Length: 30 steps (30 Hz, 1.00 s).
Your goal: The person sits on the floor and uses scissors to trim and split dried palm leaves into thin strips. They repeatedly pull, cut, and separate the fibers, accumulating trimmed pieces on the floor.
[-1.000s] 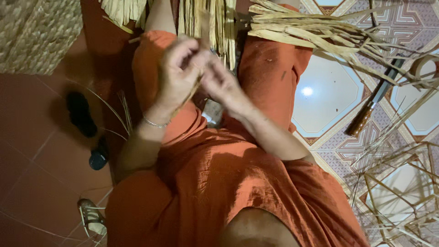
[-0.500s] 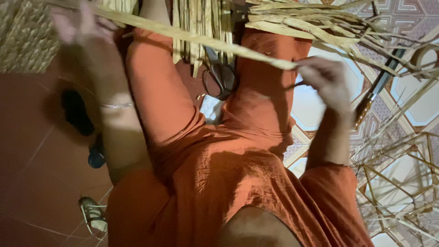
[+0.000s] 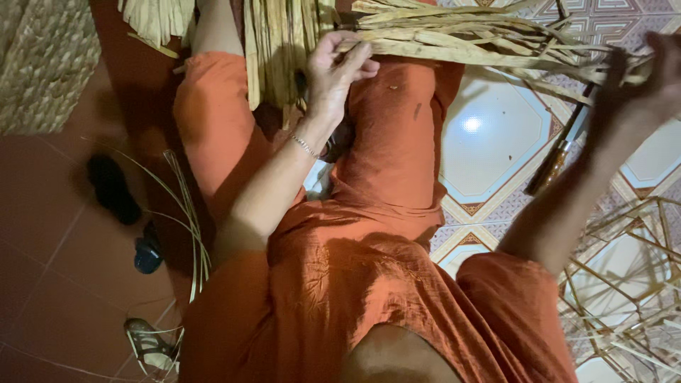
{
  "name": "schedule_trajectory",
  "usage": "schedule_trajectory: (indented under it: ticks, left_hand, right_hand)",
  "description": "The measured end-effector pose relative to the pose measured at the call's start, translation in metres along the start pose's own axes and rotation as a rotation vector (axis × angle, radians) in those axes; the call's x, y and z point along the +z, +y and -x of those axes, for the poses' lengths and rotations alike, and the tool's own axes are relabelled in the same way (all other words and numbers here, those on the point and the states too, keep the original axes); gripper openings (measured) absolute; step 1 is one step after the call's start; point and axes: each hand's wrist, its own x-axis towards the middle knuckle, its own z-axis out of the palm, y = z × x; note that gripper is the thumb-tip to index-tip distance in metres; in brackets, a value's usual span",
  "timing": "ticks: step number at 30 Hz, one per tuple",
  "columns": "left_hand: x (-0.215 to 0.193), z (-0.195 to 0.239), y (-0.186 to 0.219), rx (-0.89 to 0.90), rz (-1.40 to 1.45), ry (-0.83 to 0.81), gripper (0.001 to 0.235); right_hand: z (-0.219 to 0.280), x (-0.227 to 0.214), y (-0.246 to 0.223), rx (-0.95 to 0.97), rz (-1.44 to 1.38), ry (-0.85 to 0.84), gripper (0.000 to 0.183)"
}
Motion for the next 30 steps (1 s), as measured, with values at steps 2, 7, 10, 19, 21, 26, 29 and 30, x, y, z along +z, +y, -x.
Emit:
schedule_trajectory:
  ticks: [2,7,10,19,21,26,29,30]
  left_hand:
    - [0.005,-0.008,-0.011,-0.056,-0.04,0.013,0.02]
    - [-0.002,-0.021,-0.019,0.491,-0.725,0.019,0.018]
    - [-0.016,-0.024,-0.015,0.439,-0.924,-0.028,0.03]
    - [-0.161,-0.017,0.023,0.416,-0.734,-0.014,0.012]
    - [-0.18,-0.008,0.02,0.271,-0.901,-0.008,0.009]
    - [-0.175,-0.008,0.002,0.049,-1.03,-0.003,0.005]
    - [-0.158,-0.025,-0.008,0.047,-1.16,0.01,0.011]
    - [-0.154,-0.03,-0.01,0.043,-1.219,0.013,0.014]
  right_hand:
    - [0.01,0.026,-0.022,-0.198,-0.105,0.038,0.039]
    - [0.033,0.071,-0.126,-0.215,-0.47,-0.167,0.029]
    - [0.028,0.089,-0.175,-0.25,-0.547,-0.118,0.029]
    - [0.048,0.102,-0.229,-0.149,-0.67,-0.149,0.017]
    - [0.062,0.11,-0.253,-0.246,-0.701,-0.276,0.022]
    - [0.1,0.136,-0.316,-0.388,-0.416,-0.647,0.031]
    - [0.113,0.149,-0.333,-0.311,-0.225,-0.829,0.054]
    - [0.116,0.152,-0.331,-0.33,-0.239,-0.792,0.054]
